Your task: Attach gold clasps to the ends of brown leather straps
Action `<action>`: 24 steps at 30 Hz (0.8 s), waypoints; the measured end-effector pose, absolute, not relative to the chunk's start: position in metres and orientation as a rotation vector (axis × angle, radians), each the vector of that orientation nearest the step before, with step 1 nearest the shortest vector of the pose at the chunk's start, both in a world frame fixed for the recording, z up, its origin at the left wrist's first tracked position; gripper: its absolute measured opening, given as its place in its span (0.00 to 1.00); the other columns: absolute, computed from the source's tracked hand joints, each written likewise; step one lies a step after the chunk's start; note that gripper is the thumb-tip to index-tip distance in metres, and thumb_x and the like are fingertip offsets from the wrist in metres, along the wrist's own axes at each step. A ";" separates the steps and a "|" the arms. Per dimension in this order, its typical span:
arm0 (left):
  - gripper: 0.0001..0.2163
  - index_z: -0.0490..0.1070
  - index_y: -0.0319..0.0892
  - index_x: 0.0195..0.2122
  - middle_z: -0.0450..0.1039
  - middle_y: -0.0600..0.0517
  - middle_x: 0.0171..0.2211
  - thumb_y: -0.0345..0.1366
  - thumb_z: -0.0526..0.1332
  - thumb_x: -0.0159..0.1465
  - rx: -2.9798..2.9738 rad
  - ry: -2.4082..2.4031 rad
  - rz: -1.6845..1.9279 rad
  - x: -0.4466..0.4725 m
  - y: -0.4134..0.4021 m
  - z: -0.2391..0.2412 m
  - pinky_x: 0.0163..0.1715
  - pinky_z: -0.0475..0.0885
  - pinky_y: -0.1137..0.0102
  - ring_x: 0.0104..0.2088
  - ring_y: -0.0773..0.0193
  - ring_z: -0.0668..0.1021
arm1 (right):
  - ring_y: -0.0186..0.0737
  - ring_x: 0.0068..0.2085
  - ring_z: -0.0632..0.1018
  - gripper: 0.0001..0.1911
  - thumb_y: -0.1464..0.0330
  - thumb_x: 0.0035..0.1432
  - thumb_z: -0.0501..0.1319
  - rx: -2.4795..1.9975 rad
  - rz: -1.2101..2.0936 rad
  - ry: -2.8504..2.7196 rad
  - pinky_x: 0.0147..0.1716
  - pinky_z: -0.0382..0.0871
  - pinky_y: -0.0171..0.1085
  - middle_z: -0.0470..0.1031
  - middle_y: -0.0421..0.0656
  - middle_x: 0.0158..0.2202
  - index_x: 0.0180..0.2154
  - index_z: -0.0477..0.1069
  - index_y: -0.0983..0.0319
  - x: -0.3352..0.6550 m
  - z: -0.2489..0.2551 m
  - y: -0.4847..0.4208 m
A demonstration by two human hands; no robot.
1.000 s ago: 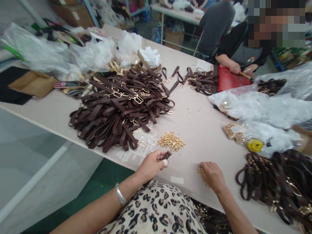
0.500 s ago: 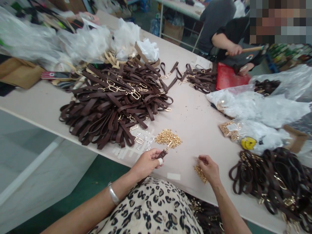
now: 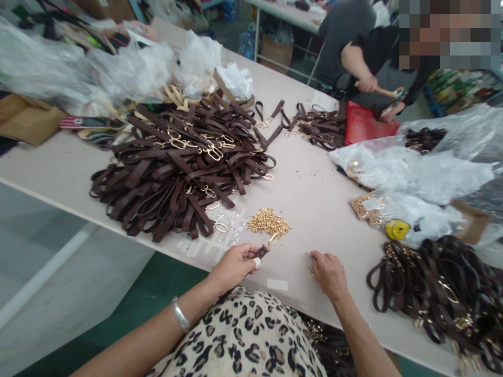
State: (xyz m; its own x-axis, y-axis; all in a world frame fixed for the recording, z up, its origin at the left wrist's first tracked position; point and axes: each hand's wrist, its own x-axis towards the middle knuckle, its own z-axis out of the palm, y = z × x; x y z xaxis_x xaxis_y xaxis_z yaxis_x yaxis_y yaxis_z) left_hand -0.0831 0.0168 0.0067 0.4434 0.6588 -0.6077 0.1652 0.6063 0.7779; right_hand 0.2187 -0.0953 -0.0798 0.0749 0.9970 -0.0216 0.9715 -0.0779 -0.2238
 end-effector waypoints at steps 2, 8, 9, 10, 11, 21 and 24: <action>0.13 0.76 0.38 0.36 0.75 0.52 0.29 0.32 0.63 0.48 0.914 1.097 0.360 -0.082 0.016 0.007 0.27 0.65 0.72 0.25 0.68 0.70 | 0.45 0.36 0.73 0.11 0.73 0.62 0.54 -2.179 0.254 -2.025 0.41 0.60 0.40 0.76 0.47 0.29 0.42 0.74 0.61 0.217 -0.079 -0.093; 0.12 0.76 0.39 0.35 0.76 0.51 0.31 0.31 0.62 0.48 0.937 1.096 0.373 -0.081 0.014 0.002 0.28 0.66 0.72 0.26 0.67 0.72 | 0.46 0.35 0.73 0.11 0.74 0.58 0.55 -2.149 0.322 -1.874 0.40 0.62 0.42 0.76 0.47 0.28 0.40 0.74 0.62 0.218 -0.078 -0.083; 0.11 0.76 0.39 0.34 0.76 0.51 0.32 0.31 0.62 0.48 0.942 1.099 0.380 -0.081 0.014 0.001 0.28 0.67 0.72 0.27 0.67 0.72 | 0.46 0.35 0.74 0.11 0.74 0.58 0.55 -2.138 0.344 -1.828 0.40 0.63 0.42 0.76 0.47 0.29 0.39 0.74 0.62 0.217 -0.078 -0.081; 0.11 0.76 0.39 0.34 0.76 0.51 0.31 0.31 0.62 0.48 0.948 1.105 0.388 -0.080 0.014 0.001 0.28 0.68 0.71 0.27 0.67 0.72 | 0.46 0.34 0.74 0.10 0.73 0.57 0.56 -2.125 0.369 -1.777 0.40 0.64 0.43 0.76 0.47 0.29 0.39 0.74 0.62 0.214 -0.078 -0.078; 0.11 0.76 0.39 0.34 0.76 0.51 0.31 0.31 0.62 0.48 0.955 1.112 0.397 -0.080 0.015 0.000 0.28 0.68 0.71 0.26 0.67 0.72 | 0.45 0.34 0.75 0.09 0.72 0.58 0.56 -2.108 0.399 -1.721 0.39 0.65 0.43 0.77 0.47 0.30 0.39 0.73 0.62 0.210 -0.077 -0.076; 0.13 0.77 0.40 0.36 0.79 0.51 0.32 0.27 0.59 0.51 1.100 1.105 0.495 -0.072 0.017 0.006 0.31 0.70 0.72 0.31 0.65 0.76 | 0.38 0.36 0.79 0.09 0.63 0.61 0.62 -1.656 0.824 -1.280 0.37 0.74 0.36 0.78 0.42 0.35 0.41 0.70 0.59 0.091 -0.023 -0.052; 0.15 0.78 0.41 0.37 0.79 0.52 0.33 0.24 0.57 0.51 1.176 1.092 0.526 -0.074 0.014 0.006 0.34 0.70 0.71 0.33 0.65 0.77 | 0.37 0.36 0.79 0.05 0.66 0.60 0.64 -1.604 0.776 -1.296 0.38 0.73 0.36 0.78 0.40 0.34 0.39 0.72 0.58 0.078 -0.009 -0.046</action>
State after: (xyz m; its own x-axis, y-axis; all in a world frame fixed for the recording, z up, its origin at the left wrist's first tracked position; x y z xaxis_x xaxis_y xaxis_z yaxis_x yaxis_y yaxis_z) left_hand -0.0741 0.0142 0.0057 0.4244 0.8125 -0.3998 0.1937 0.3498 0.9166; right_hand 0.0784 -0.0464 -0.0087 0.2522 0.9654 0.0667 0.3972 -0.0404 -0.9168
